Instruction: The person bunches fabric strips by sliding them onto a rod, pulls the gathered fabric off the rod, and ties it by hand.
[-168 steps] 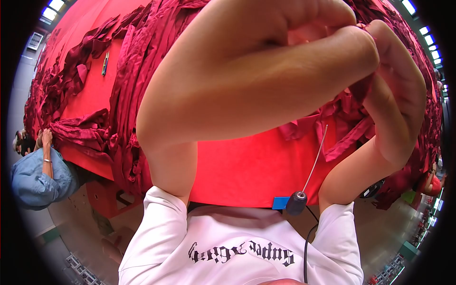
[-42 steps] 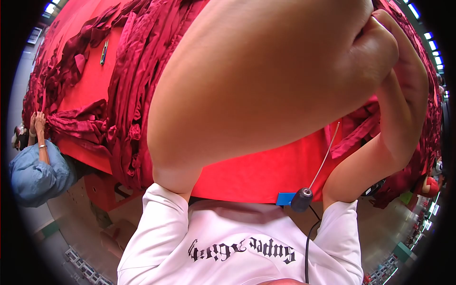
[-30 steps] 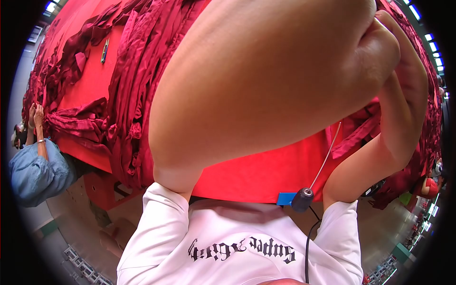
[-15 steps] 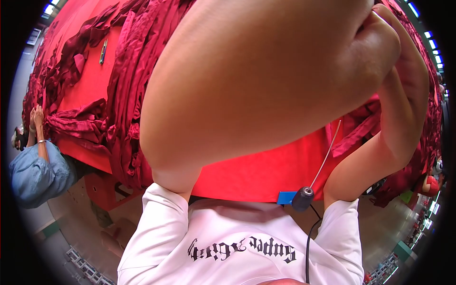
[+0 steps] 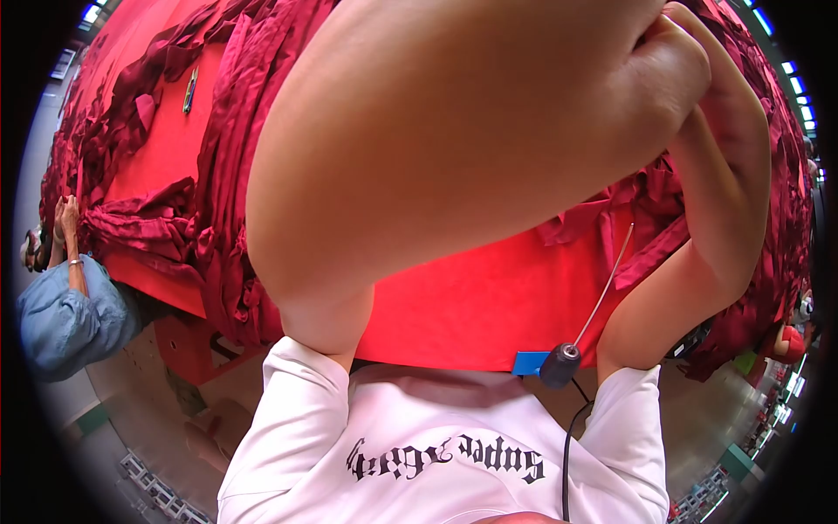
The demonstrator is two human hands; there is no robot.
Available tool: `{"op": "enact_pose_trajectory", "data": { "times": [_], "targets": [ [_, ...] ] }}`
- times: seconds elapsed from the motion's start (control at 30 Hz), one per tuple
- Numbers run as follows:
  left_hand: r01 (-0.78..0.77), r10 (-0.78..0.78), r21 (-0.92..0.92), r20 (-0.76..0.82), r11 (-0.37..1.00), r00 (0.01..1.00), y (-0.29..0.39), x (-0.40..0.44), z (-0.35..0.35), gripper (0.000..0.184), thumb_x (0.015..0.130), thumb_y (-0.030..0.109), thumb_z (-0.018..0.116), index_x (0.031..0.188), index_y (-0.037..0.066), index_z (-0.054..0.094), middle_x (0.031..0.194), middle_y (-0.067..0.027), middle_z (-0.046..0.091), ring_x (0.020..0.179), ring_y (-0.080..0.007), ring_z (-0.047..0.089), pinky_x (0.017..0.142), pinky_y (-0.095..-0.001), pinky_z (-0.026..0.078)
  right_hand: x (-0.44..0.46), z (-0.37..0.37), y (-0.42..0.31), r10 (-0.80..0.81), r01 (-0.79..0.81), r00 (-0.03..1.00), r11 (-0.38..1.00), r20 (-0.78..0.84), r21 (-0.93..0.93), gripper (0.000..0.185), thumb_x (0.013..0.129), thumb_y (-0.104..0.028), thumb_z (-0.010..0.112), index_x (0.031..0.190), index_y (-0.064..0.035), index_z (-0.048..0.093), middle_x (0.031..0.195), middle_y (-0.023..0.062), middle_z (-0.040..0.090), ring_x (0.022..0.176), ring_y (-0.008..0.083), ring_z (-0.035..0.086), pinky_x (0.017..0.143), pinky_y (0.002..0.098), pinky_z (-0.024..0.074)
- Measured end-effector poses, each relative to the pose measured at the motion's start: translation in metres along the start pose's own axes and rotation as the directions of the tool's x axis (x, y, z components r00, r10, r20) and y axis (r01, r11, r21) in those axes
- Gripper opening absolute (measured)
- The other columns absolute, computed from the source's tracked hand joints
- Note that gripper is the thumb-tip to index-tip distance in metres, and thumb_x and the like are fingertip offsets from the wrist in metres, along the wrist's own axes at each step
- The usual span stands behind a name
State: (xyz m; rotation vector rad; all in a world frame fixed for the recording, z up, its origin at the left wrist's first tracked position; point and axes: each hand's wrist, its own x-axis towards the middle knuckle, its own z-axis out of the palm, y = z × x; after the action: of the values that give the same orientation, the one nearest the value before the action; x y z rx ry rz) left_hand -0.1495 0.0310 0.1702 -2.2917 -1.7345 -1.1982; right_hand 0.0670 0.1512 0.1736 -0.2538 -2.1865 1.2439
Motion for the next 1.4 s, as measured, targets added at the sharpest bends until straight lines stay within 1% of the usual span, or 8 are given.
{"op": "enact_pose_trajectory", "data": {
  "times": [0.07, 0.13, 0.27, 0.37, 1.07, 1.4],
  "targets": [
    [0.006, -0.006, 0.002, -0.002, 1.0, 1.0, 0.0, -0.001, -0.001, 0.018, 0.088, 0.01, 0.057, 0.083, -0.007, 0.06, 0.083, -0.0248, 0.058, 0.074, -0.0332, 0.063, 0.07, -0.0398, 0.052, 0.002, 0.005, -0.009, -0.014, 0.014, 1.0, 1.0, -0.002, -0.005, 0.045, 0.097, -0.004, 0.051, 0.141, 0.0053, 0.047, 0.127, 0.0129, 0.063, 0.114, 0.0163, 0.061, 0.096, 0.0261, 0.0473],
    [0.01, -0.01, 0.003, -0.003, 1.0, 1.0, 0.0, -0.001, -0.002, 0.018, 0.088, 0.011, 0.057, 0.083, -0.007, 0.06, 0.083, -0.0248, 0.058, 0.074, -0.0333, 0.063, 0.069, -0.0399, 0.052, 0.006, 0.016, -0.033, -0.033, 0.022, 0.996, 0.99, 0.078, 0.139, 0.045, 0.097, -0.004, 0.051, 0.141, 0.0048, 0.047, 0.127, 0.0126, 0.063, 0.114, 0.0164, 0.061, 0.096, 0.0259, 0.047],
    [0.014, -0.014, 0.005, -0.001, 1.0, 1.0, 0.0, 0.0, -0.003, 0.019, 0.088, 0.011, 0.057, 0.082, -0.007, 0.059, 0.083, -0.0249, 0.058, 0.074, -0.0334, 0.063, 0.069, -0.04, 0.052, 0.005, 0.014, -0.034, -0.033, 0.022, 0.996, 0.991, 0.08, 0.135, 0.045, 0.097, -0.004, 0.051, 0.141, 0.0048, 0.047, 0.126, 0.0126, 0.063, 0.114, 0.0163, 0.061, 0.096, 0.0258, 0.047],
    [0.013, -0.014, 0.006, 0.003, 1.0, 1.0, 0.001, 0.002, -0.003, 0.019, 0.088, 0.011, 0.057, 0.082, -0.007, 0.059, 0.083, -0.0249, 0.058, 0.074, -0.0335, 0.063, 0.069, -0.0401, 0.052, 0.0, -0.001, -0.03, -0.03, 0.02, 0.996, 0.991, 0.078, 0.131, 0.044, 0.098, -0.005, 0.051, 0.141, 0.0047, 0.047, 0.126, 0.0125, 0.063, 0.114, 0.0163, 0.061, 0.095, 0.0256, 0.0471],
    [0.033, -0.033, 0.007, 0.033, 0.999, 0.999, 0.006, 0.007, -0.001, 0.02, 0.088, 0.011, 0.056, 0.081, -0.007, 0.059, 0.081, -0.0251, 0.057, 0.073, -0.0342, 0.062, 0.069, -0.0407, 0.051, 0.0, 0.005, -0.032, -0.005, -0.004, 0.997, 0.993, 0.081, 0.117, 0.043, 0.1, -0.007, 0.05, 0.141, 0.004, 0.048, 0.123, 0.0122, 0.064, 0.111, 0.0158, 0.062, 0.094, 0.0249, 0.0473],
    [0.055, -0.055, 0.009, 0.037, 0.998, 0.998, 0.005, 0.004, -0.004, 0.021, 0.089, 0.012, 0.056, 0.08, -0.007, 0.059, 0.081, -0.0252, 0.057, 0.073, -0.0345, 0.062, 0.069, -0.041, 0.051, 0.009, 0.021, -0.034, 0.006, -0.017, 0.995, 0.994, 0.099, 0.111, 0.042, 0.101, -0.008, 0.05, 0.141, 0.0037, 0.048, 0.122, 0.0121, 0.065, 0.11, 0.0156, 0.063, 0.093, 0.0245, 0.0474]
  ]
}}
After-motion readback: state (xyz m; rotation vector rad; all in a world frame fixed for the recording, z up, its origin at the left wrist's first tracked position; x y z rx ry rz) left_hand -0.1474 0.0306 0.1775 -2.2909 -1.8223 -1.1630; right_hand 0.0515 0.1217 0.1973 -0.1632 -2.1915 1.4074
